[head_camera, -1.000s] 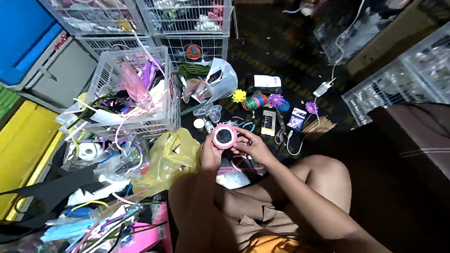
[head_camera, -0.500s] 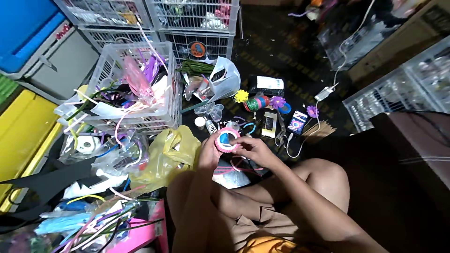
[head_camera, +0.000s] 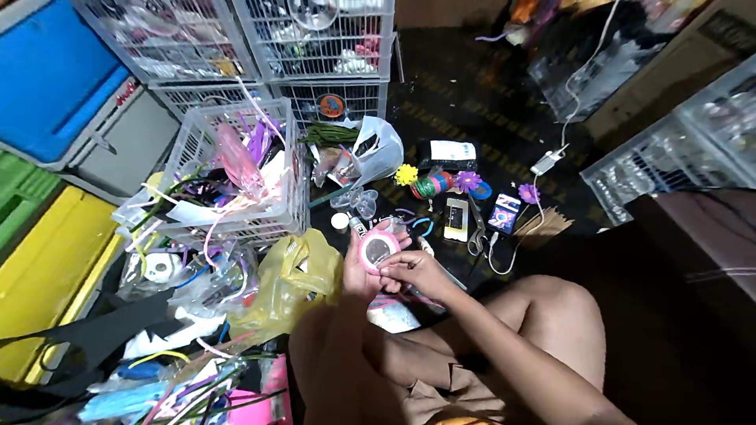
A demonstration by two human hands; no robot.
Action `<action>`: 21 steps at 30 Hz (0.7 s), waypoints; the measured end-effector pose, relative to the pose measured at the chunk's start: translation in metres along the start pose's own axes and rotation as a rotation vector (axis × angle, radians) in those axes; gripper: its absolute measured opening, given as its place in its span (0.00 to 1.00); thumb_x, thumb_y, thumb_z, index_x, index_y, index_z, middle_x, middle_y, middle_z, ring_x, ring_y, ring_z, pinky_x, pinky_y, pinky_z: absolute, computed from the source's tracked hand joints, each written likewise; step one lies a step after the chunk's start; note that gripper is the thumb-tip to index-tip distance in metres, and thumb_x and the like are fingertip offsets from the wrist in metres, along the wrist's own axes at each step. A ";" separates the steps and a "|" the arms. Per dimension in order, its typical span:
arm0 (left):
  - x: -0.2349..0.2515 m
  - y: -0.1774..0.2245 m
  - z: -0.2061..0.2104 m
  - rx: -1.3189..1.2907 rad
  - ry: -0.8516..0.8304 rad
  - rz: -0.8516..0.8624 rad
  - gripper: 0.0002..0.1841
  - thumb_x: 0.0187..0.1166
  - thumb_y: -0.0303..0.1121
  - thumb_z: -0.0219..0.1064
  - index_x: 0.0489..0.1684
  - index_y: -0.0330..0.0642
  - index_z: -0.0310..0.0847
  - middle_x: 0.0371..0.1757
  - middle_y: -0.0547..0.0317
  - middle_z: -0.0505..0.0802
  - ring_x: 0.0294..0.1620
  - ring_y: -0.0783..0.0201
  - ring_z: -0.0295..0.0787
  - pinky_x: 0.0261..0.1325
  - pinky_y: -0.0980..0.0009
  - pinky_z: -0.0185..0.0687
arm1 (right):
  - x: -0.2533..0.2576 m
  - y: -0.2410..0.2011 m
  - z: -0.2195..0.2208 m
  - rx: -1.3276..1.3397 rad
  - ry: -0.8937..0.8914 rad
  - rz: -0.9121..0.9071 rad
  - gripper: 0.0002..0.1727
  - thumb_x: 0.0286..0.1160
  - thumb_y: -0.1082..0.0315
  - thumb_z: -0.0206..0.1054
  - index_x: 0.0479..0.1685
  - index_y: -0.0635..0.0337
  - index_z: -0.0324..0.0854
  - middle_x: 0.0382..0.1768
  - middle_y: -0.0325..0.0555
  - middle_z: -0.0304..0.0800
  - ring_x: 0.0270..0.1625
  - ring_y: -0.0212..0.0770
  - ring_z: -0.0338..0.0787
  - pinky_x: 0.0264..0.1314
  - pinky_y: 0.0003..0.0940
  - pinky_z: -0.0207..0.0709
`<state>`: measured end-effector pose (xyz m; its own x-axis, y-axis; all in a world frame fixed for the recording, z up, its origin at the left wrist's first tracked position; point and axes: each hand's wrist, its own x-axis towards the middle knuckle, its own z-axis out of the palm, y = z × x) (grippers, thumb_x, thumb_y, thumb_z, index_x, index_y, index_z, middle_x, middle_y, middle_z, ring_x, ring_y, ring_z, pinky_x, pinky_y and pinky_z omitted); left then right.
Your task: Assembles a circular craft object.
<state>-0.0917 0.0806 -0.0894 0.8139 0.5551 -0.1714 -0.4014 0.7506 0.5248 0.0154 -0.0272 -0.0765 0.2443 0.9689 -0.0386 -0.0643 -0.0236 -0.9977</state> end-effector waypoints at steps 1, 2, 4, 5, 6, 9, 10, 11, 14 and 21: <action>0.000 0.002 0.000 -0.058 -0.008 0.011 0.42 0.89 0.63 0.23 0.75 0.43 0.76 0.54 0.41 0.93 0.56 0.48 0.93 0.59 0.55 0.89 | 0.000 0.000 0.001 -0.070 -0.014 -0.012 0.12 0.83 0.70 0.64 0.56 0.66 0.88 0.30 0.36 0.93 0.27 0.25 0.89 0.34 0.23 0.87; 0.000 0.004 0.000 -0.114 0.003 0.028 0.41 0.90 0.63 0.25 0.72 0.43 0.78 0.52 0.41 0.94 0.55 0.47 0.94 0.59 0.52 0.89 | 0.000 -0.001 0.001 -0.124 -0.025 -0.027 0.14 0.85 0.67 0.63 0.59 0.65 0.88 0.27 0.35 0.91 0.22 0.24 0.86 0.29 0.22 0.84; -0.001 0.008 -0.002 -0.194 0.016 0.056 0.41 0.88 0.65 0.31 0.68 0.43 0.81 0.51 0.41 0.94 0.52 0.46 0.94 0.54 0.50 0.91 | -0.003 -0.005 0.000 -0.155 0.017 -0.081 0.15 0.87 0.67 0.61 0.61 0.65 0.87 0.25 0.34 0.90 0.19 0.23 0.83 0.25 0.22 0.82; -0.001 0.010 -0.003 -0.210 0.026 0.057 0.40 0.87 0.67 0.33 0.68 0.44 0.82 0.51 0.41 0.94 0.53 0.45 0.94 0.53 0.50 0.91 | -0.004 -0.007 -0.002 -0.157 0.084 -0.120 0.15 0.87 0.68 0.60 0.60 0.66 0.87 0.28 0.35 0.91 0.22 0.24 0.85 0.28 0.22 0.83; -0.001 0.011 -0.004 -0.213 0.028 0.059 0.39 0.87 0.66 0.36 0.69 0.43 0.81 0.52 0.41 0.93 0.54 0.44 0.93 0.54 0.48 0.90 | -0.003 -0.008 -0.004 -0.162 0.172 -0.161 0.15 0.88 0.68 0.58 0.59 0.67 0.87 0.33 0.38 0.92 0.27 0.25 0.88 0.34 0.23 0.86; 0.001 0.010 -0.004 -0.196 0.012 0.093 0.30 0.90 0.54 0.40 0.69 0.43 0.81 0.55 0.42 0.92 0.57 0.43 0.92 0.60 0.44 0.88 | 0.005 -0.002 -0.010 -0.209 0.433 -0.239 0.14 0.88 0.68 0.57 0.57 0.66 0.87 0.37 0.40 0.93 0.36 0.28 0.91 0.45 0.26 0.88; 0.002 0.008 -0.004 -0.198 0.017 0.111 0.27 0.91 0.50 0.42 0.68 0.43 0.81 0.55 0.42 0.92 0.57 0.43 0.92 0.60 0.44 0.88 | 0.007 0.000 -0.011 -0.244 0.472 -0.246 0.15 0.89 0.67 0.57 0.58 0.65 0.87 0.39 0.41 0.94 0.39 0.28 0.91 0.47 0.26 0.87; 0.004 0.007 -0.004 -0.195 0.031 0.132 0.25 0.91 0.47 0.43 0.66 0.43 0.82 0.55 0.42 0.92 0.56 0.43 0.92 0.59 0.45 0.89 | 0.007 0.002 -0.011 -0.287 0.481 -0.255 0.15 0.89 0.66 0.57 0.59 0.64 0.87 0.43 0.42 0.94 0.43 0.28 0.92 0.51 0.26 0.86; 0.005 0.007 -0.003 -0.119 0.126 0.203 0.24 0.92 0.45 0.39 0.52 0.44 0.83 0.49 0.44 0.94 0.48 0.47 0.95 0.47 0.53 0.92 | 0.007 0.007 -0.005 -0.416 0.435 -0.284 0.17 0.88 0.64 0.58 0.61 0.63 0.88 0.53 0.47 0.93 0.55 0.31 0.91 0.62 0.30 0.84; 0.009 0.004 -0.008 -0.115 0.141 0.241 0.31 0.93 0.53 0.33 0.59 0.44 0.83 0.48 0.49 0.93 0.45 0.56 0.93 0.45 0.61 0.91 | 0.022 0.017 0.012 -0.676 0.343 -0.375 0.23 0.88 0.54 0.60 0.73 0.55 0.83 0.73 0.48 0.84 0.79 0.48 0.78 0.81 0.50 0.71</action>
<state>-0.0895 0.0915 -0.0959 0.6260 0.7606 -0.1719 -0.6274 0.6222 0.4682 0.0077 -0.0031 -0.0936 0.4215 0.8159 0.3958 0.6459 0.0363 -0.7626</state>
